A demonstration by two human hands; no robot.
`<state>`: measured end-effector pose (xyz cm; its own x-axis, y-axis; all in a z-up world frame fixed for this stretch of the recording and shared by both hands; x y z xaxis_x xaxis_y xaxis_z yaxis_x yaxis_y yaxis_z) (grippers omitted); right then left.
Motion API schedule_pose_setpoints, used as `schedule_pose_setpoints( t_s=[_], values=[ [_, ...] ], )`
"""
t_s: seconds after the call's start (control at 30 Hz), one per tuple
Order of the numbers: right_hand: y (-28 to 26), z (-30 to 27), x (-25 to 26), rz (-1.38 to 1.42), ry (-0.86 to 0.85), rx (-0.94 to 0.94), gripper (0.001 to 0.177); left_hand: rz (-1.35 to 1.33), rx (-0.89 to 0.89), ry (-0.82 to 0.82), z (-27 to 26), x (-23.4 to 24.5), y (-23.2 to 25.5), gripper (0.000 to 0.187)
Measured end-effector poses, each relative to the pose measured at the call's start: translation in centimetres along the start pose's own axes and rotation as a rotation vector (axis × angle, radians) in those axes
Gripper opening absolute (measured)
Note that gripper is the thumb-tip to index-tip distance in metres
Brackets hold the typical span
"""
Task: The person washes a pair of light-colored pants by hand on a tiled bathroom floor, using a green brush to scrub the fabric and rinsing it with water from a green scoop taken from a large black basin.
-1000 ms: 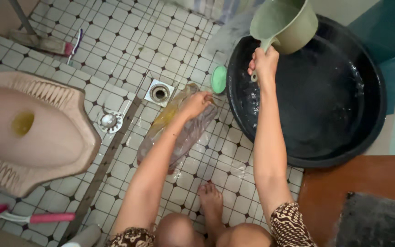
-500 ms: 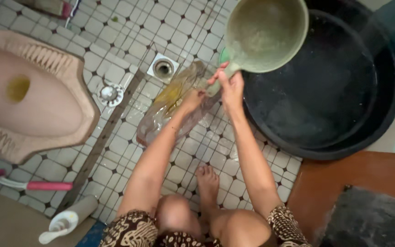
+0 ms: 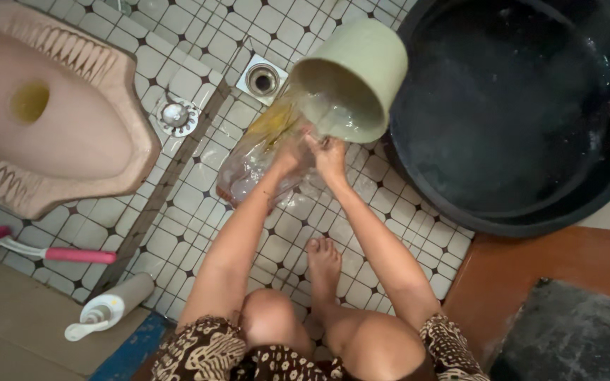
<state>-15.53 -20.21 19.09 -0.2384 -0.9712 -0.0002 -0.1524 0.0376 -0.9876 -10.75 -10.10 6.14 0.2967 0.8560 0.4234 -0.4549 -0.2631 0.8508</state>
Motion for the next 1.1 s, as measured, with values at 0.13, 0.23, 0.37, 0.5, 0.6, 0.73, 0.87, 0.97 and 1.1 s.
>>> schedule_pose_setpoints(
  t_s=[0.13,0.23,0.37,0.5,0.6,0.73,0.87,0.97,1.1],
  values=[
    [-1.2,-0.4,0.8,-0.058,0.084,0.043,0.022,0.167,-0.18,0.069,-0.8,-0.3,-1.2,0.046],
    [-4.1,-0.6,1.9,-0.195,0.191,0.082,0.022,0.26,0.177,-0.041,-1.5,-1.3,-4.8,0.03],
    [-9.2,-0.3,4.4,-0.098,0.249,0.171,0.023,0.161,0.455,-0.078,-3.2,-0.8,-7.0,0.025],
    [-8.8,1.0,11.9,0.145,0.403,0.029,0.026,-0.004,0.453,0.052,-4.4,0.6,-5.9,0.037],
    [-5.6,2.8,21.3,-0.013,0.554,-0.133,0.025,0.002,0.507,0.123,-5.5,2.3,-5.7,0.046],
    [-3.3,3.9,32.4,-1.094,0.885,-0.229,0.024,0.093,0.359,0.158,-5.3,4.6,-4.5,0.041],
    [1.8,5.6,34.1,-1.293,0.646,-0.425,0.022,0.201,0.466,0.062,-6.7,5.6,-5.4,0.044],
    [5.2,6.8,31.3,-0.966,0.272,-0.564,0.025,0.121,0.47,0.064,-8.1,5.6,-5.6,0.044],
    [6.1,5.3,29.4,-0.066,0.144,-0.754,0.013,0.048,0.537,-0.007,-10.2,4.8,-6.3,0.037]
  ],
)
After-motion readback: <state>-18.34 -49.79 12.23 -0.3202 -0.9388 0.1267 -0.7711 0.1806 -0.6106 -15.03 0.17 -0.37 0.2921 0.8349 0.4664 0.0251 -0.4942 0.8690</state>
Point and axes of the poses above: each hand's wrist, its own z-axis towards the middle knuckle, its own x-axis out of the back of the hand, y = z × x, the point moved 10 cm from there along z, towards the middle knuckle, and after that the axes turned 13 degrees about -x, right-handed, at the moved point
